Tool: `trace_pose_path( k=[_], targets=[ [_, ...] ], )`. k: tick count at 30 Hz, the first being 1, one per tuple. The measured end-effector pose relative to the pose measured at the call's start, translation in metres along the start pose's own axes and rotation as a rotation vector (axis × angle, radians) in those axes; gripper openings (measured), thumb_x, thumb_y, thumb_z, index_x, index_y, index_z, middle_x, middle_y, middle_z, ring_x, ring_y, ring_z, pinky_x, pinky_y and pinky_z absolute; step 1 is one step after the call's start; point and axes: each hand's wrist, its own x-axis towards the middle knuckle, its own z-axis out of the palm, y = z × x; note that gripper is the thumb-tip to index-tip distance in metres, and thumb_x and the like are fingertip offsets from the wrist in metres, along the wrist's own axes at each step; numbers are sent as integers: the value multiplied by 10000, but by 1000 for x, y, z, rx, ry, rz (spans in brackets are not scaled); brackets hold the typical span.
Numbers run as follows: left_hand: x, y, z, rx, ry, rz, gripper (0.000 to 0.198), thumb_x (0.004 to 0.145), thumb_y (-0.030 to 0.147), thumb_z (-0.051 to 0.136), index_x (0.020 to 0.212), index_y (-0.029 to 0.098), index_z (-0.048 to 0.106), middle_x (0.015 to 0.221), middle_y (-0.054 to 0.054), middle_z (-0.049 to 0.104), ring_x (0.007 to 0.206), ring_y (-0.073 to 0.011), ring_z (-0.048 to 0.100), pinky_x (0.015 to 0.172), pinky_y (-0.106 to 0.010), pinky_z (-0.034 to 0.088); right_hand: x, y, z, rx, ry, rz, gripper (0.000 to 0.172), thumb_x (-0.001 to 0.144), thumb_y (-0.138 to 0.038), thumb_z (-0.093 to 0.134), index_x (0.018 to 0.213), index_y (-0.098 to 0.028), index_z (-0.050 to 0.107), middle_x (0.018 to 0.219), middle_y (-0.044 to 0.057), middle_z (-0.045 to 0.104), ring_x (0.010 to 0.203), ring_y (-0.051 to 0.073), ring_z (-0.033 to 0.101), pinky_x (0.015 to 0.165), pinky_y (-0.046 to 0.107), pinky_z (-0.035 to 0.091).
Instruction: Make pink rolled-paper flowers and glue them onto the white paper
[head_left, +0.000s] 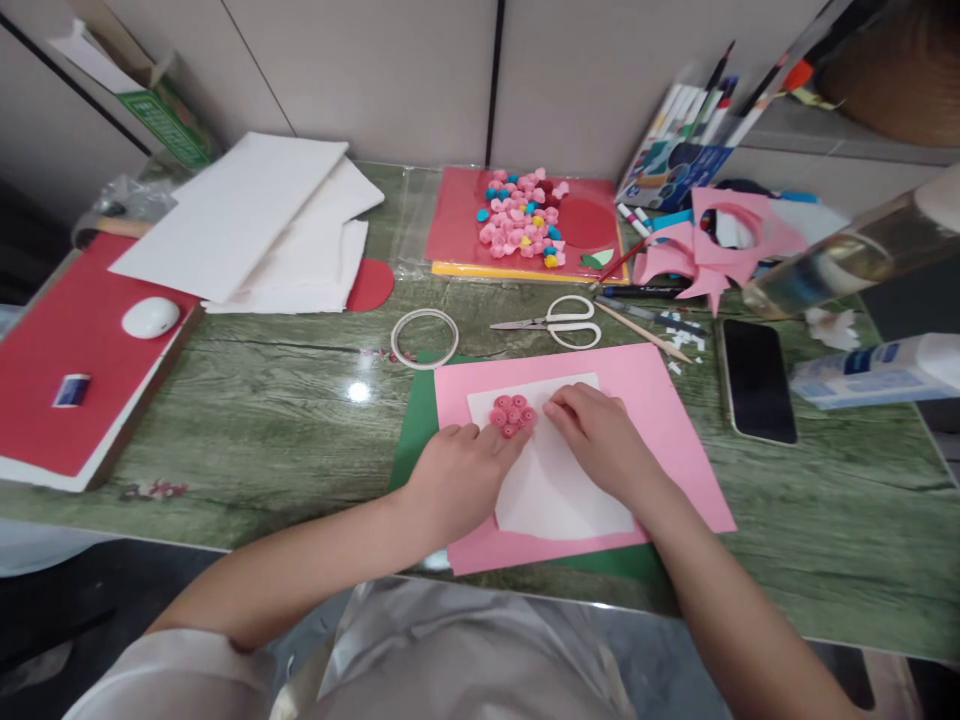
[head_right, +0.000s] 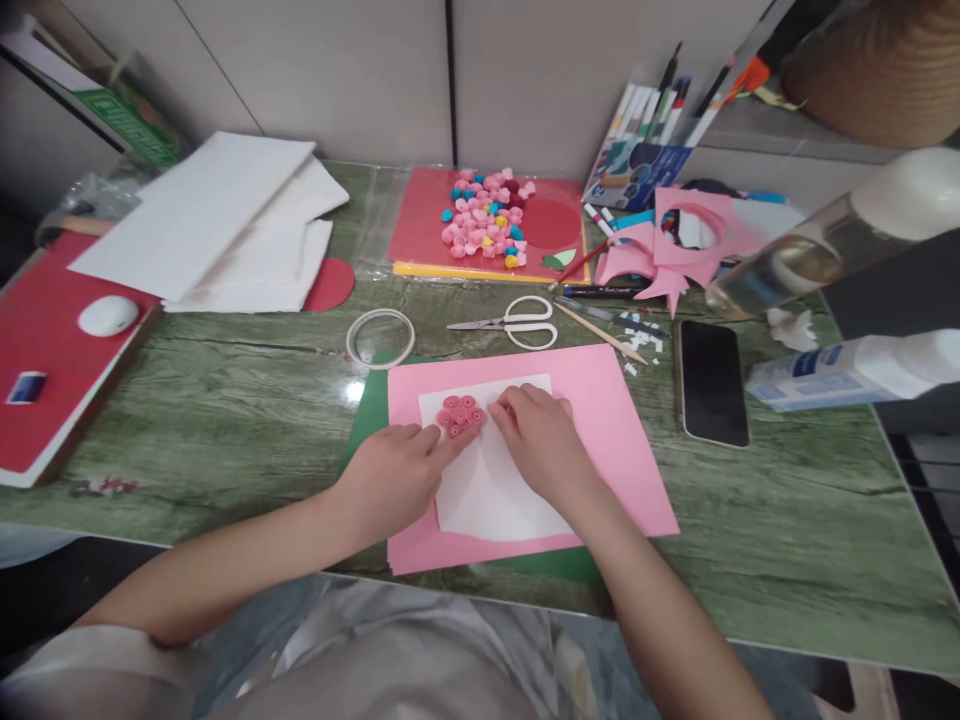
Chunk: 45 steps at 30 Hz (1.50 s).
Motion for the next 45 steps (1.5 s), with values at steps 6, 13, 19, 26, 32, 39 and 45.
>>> trace_pose_path(
  k=[6, 13, 19, 26, 32, 39, 45],
  targets=[
    [1, -2, -8, -51, -104, -30, 639, 744, 166, 426, 1359, 235, 268, 662, -25, 632, 587, -190, 602, 530, -283, 424, -1, -2, 0, -11, -7, -12, 265, 890, -351, 332, 801, -212, 540, 832, 30, 598, 830, 178, 542, 717, 311, 313],
    [0, -1, -12, -46, -140, -58, 623, 755, 209, 424, 1356, 263, 266, 655, -39, 663, 600, -210, 627, 550, -294, 435, 1, -2, 1, 48, 33, -25, 240, 880, -344, 354, 783, -211, 530, 801, 16, 600, 803, 173, 539, 719, 308, 306],
    [0, -5, -16, -50, -166, -53, 592, 770, 228, 412, 1344, 295, 287, 717, -43, 671, 653, -224, 632, 591, -308, 443, 8, 9, 6, 137, 151, -43, 214, 851, -301, 377, 742, -192, 526, 752, 18, 581, 702, 153, 510, 687, 286, 331],
    [-3, -22, -31, -149, -73, -32, 595, 787, 179, 351, 1362, 285, 241, 733, -20, 655, 691, -203, 623, 600, -262, 432, 14, 27, 0, 343, 288, 4, 227, 821, -353, 411, 747, -191, 551, 703, 4, 572, 650, 142, 493, 607, 248, 345],
    [-3, -10, -25, 66, -89, 40, 591, 794, 217, 382, 1364, 286, 241, 756, -52, 675, 682, -231, 637, 615, -306, 436, 19, 41, -11, 385, 391, 61, 259, 800, -378, 415, 736, -179, 569, 647, 4, 557, 614, 142, 482, 576, 247, 329],
    [-7, -6, -18, 128, -158, 26, 644, 799, 255, 405, 1389, 301, 150, 820, -93, 672, 673, -247, 639, 587, -309, 430, 23, 50, -15, 408, 437, 88, 259, 767, -391, 434, 686, -180, 562, 607, -1, 541, 580, 138, 452, 559, 248, 319],
    [-9, -5, -22, 109, -167, -7, 629, 799, 259, 420, 1382, 300, 188, 827, -90, 673, 691, -237, 640, 604, -292, 420, 24, 51, -9, 414, 443, 87, 279, 767, -405, 426, 678, -179, 562, 605, 1, 536, 585, 139, 444, 557, 247, 321]
  ],
)
